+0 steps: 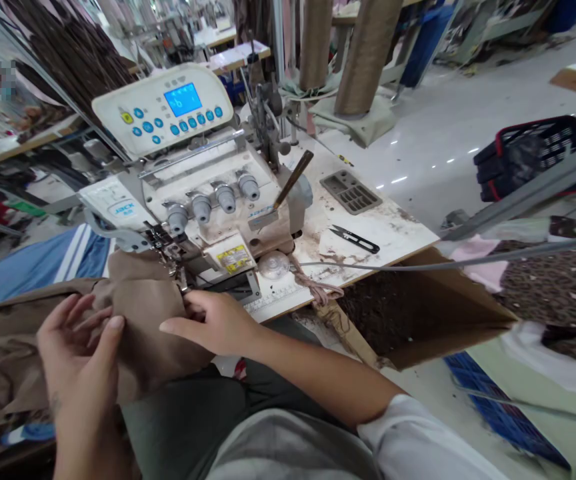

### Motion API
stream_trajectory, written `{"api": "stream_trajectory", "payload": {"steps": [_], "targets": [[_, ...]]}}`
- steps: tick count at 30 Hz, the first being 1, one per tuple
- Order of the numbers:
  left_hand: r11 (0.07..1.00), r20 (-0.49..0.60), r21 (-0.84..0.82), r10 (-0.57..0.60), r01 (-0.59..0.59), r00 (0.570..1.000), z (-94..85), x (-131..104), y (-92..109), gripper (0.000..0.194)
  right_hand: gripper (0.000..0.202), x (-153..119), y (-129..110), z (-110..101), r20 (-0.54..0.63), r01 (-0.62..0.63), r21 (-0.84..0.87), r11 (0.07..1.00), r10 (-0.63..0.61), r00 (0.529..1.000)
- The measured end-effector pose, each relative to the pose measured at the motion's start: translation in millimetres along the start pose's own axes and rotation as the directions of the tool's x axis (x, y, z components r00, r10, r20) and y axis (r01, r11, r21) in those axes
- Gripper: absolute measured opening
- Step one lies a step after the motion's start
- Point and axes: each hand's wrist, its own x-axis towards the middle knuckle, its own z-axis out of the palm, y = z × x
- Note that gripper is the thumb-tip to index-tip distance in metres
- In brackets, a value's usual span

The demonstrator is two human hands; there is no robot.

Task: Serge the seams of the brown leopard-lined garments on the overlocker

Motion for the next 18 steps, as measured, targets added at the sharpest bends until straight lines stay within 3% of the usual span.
{"api": "stream_trajectory", "payload": {"steps": [2,4,7,9,13,18], "targets": [[0.993,0.031,-0.075,-0.085,0.088,0.996,0.0,6,-8,0.076,0.043,0,-4,-3,0.098,-0.047,0.041,0.998,0.043,0.994],[0.993,0.023,-0.090,-0.069,0.070,0.997,0.7,8,-8,0.068,0.049,-4,-6,-10,0.139,-0.042,0.019,0.999,0.039,0.990],[0.996,-0.010,-0.083,-0.017,0.016,1.000,4.0,5,0,0.061,0.049,-11,-3,-22,0.100,0.024,-0.071,0.997,-0.017,0.995],[0.998,-0.017,-0.066,0.000,-0.001,1.000,6.6,1,5,0.061,0.044,-15,2,-27,0.073,0.038,-0.038,0.999,-0.035,0.997],[1.000,-0.038,-0.022,0.011,-0.011,0.999,8.6,-4,10,0.059,0.030,-18,12,-31,-0.055,0.042,0.097,0.994,-0.037,0.998],[0.998,-0.061,0.061,0.025,-0.021,0.998,0.9,-6,13,0.060,0.016,-24,17,-35,-0.279,0.183,-0.081,0.980,-0.198,0.940]]}}
